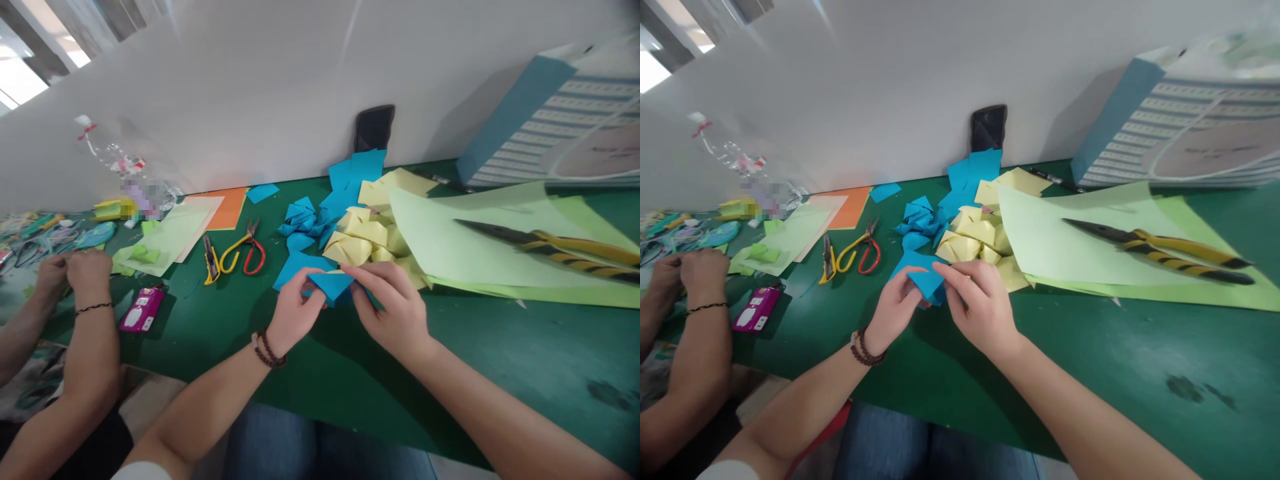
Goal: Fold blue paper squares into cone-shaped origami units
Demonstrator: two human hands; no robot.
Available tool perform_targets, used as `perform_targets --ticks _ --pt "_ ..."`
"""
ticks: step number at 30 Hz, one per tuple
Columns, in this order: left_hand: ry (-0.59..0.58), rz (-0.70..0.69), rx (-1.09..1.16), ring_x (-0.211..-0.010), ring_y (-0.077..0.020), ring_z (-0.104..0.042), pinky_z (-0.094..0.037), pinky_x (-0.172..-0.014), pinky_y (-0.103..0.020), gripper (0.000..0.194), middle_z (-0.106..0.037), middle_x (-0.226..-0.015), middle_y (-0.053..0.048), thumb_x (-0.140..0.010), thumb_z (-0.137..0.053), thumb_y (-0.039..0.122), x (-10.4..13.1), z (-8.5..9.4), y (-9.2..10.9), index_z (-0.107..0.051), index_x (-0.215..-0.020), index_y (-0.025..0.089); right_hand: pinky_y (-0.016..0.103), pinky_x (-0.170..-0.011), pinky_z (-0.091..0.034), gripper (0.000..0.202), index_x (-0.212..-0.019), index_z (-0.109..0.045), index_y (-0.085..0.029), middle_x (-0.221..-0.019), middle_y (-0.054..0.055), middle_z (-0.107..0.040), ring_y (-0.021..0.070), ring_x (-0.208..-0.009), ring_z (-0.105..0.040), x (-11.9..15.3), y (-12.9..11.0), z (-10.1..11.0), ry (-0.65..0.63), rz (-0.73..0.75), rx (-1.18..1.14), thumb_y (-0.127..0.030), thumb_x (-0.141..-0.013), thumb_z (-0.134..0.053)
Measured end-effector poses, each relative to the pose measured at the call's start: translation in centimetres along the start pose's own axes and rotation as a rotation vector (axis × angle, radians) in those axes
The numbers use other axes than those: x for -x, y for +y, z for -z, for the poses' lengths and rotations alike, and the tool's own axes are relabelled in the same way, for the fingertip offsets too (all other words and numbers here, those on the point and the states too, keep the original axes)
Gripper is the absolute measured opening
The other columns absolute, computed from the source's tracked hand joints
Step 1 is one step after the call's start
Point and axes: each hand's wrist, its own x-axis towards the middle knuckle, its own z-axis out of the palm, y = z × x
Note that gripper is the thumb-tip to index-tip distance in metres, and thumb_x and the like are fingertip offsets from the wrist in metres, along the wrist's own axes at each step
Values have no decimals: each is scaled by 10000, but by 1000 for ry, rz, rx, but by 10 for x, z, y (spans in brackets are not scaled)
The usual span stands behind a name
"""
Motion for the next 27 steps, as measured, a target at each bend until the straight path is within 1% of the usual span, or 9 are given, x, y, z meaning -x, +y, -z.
perform_targets --ticks 3,5,8,11,14,17,19,23,27 --pt "-4 -62 -90 -719 -134 -622 -524 -693 -254 289 -668 -873 -17 -778 -517 159 -1 2 -3 -651 -1033 183 372 -726 -562 420 -1227 -589 -298 -963 57 -682 213 -849 -668 -1 -1 1 5 -53 25 -89 -864 -567" --pt "-9 -107 -132 -734 -137 -605 -496 -699 -248 274 -669 -861 -12 -783 -533 165 -1 2 -3 -665 -1022 188 379 -716 -562 370 -1200 -584 -290 -942 50 -693 214 -826 -673 -2 -2 2 12 -118 15 -124 -870 -580" --pt "11 -118 -110 -723 -137 -582 -468 -665 -235 198 -666 -840 -14 -827 -584 281 -1 0 -1 -670 -980 190 395 -730 -566 328 -1159 -586 -296 -914 34 -710 213 -810 -674 -2 -6 2 23 -158 -24 -140 -870 -592" --pt "26 -86 -56 -692 -140 -567 -453 -625 -233 250 -652 -791 -15 -841 -611 411 -2 -1 1 -678 -941 193 407 -744 -573 333 -1145 -601 -310 -941 30 -730 220 -840 -681 -2 -7 2 21 -133 -35 -134 -862 -608" --pt "39 -78 -20 -698 -143 -560 -464 -647 -241 309 -635 -761 -16 -843 -610 489 -4 0 -1 -681 -882 191 407 -784 -574 382 -1184 -597 -320 -952 18 -749 221 -876 -685 -3 -7 2 18 -121 -63 -123 -858 -618" --pt "44 33 133 -630 -136 -549 -475 -603 -247 426 -580 -661 0 -822 -585 600 -5 -2 -5 -621 -755 181 411 -839 -564 391 -1215 -581 -314 -978 15 -758 220 -928 -685 -3 -8 2 -2 -164 -122 -139 -867 -617" --pt "37 123 242 -579 -132 -541 -472 -548 -247 481 -555 -621 9 -782 -591 655 -6 -3 -6 -569 -697 181 408 -830 -569 336 -1193 -599 -299 -1003 26 -755 223 -935 -691 -3 -8 2 -32 -260 -175 -188 -876 -620" --pt "26 186 323 -564 -133 -544 -477 -534 -255 482 -551 -603 10 -719 -645 651 -7 -4 -4 -554 -672 180 371 -766 -584 202 -1070 -678 -289 -1002 28 -744 206 -852 -695 -3 -5 1 -100 -447 -264 -278 -873 -631" --pt "26 213 344 -532 -107 -486 -473 -548 -252 468 -474 -548 35 -713 -661 608 -7 -3 -2 -485 -598 189 372 -806 -586 308 -1162 -665 -268 -1051 51 -735 210 -904 -694 0 3 -4 -85 -532 -324 -290 -856 -643"
